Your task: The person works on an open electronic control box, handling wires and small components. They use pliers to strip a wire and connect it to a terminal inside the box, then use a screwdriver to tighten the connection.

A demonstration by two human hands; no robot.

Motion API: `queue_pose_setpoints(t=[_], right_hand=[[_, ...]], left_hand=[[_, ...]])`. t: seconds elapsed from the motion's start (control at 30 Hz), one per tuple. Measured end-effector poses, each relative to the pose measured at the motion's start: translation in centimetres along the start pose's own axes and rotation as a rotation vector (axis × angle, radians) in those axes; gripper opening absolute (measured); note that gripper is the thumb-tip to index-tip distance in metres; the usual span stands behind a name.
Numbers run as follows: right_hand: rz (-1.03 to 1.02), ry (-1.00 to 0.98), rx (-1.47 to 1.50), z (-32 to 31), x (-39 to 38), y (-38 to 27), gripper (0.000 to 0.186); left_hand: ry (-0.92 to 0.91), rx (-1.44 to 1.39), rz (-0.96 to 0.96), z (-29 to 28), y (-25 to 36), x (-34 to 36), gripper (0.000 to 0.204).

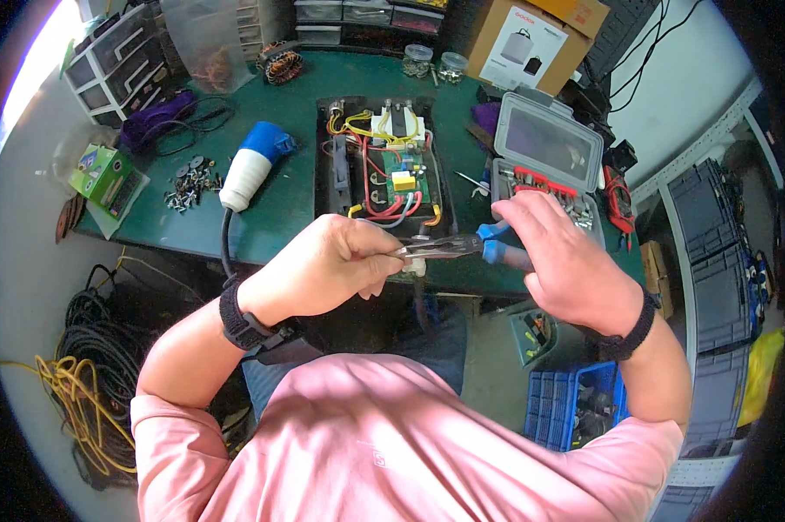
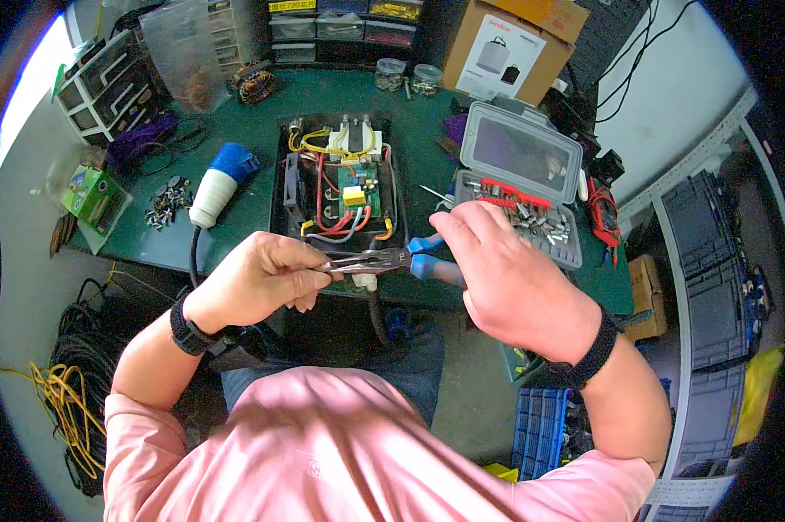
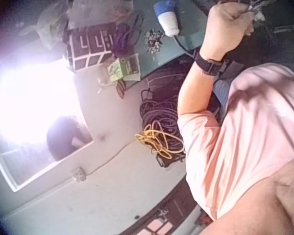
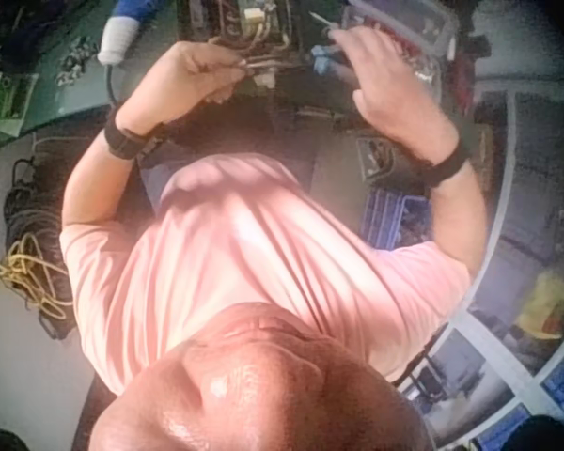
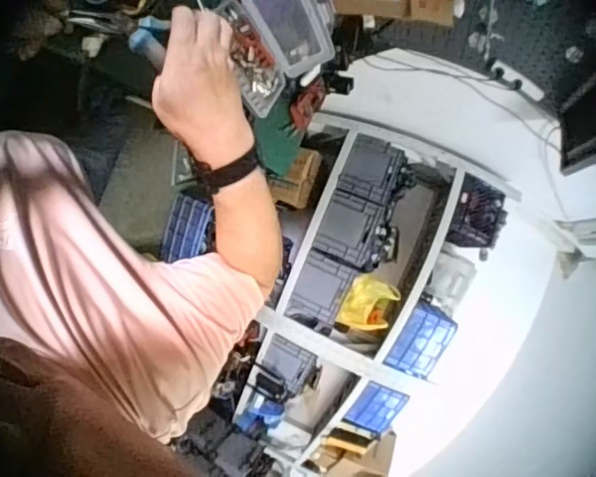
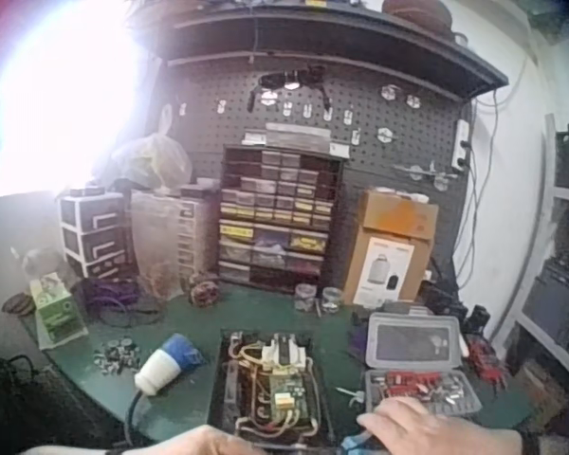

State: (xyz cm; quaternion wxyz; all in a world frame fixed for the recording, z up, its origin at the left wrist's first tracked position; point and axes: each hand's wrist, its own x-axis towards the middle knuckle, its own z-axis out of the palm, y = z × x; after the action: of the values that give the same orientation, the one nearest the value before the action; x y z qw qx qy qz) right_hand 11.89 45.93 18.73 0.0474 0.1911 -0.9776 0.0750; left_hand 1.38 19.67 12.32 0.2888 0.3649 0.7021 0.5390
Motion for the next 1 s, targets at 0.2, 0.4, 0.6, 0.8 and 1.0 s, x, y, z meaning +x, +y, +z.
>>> queue_pose_setpoints(t=[0.2,0.4,0.6,0.8,1.0], right_hand=[[0.02,-0.033,-0.01,-0.5,-0.2,-0.2,0.065],[0.032,-0.034,0.009,-0.6,-0.3,-0.2,0.066],[0.004,-0.039,-0.003,-0.3,-0.5,-0.1,0.066],[0.013,-0.07,0.109,-0.2,-0.5,-0.4,0.06],[0.11,-0.101,0.164,2.1,-1.0,0.0,0.071]], left_hand=[[-0.029,0.075,-0.017,0.1,0.7,0.0,0.015],[-0.058,0.06,-0.009,-0.1,1.0,0.0,0.017],[-0.133,0.062,-0.01,-0.5,0.9,0.0,0.017],[-0.124,-0.033,-0.02,-0.5,0.9,-0.3,0.016],[-0.168,0.005,-0.068,-0.8,1.2,-0.2,0.014]])
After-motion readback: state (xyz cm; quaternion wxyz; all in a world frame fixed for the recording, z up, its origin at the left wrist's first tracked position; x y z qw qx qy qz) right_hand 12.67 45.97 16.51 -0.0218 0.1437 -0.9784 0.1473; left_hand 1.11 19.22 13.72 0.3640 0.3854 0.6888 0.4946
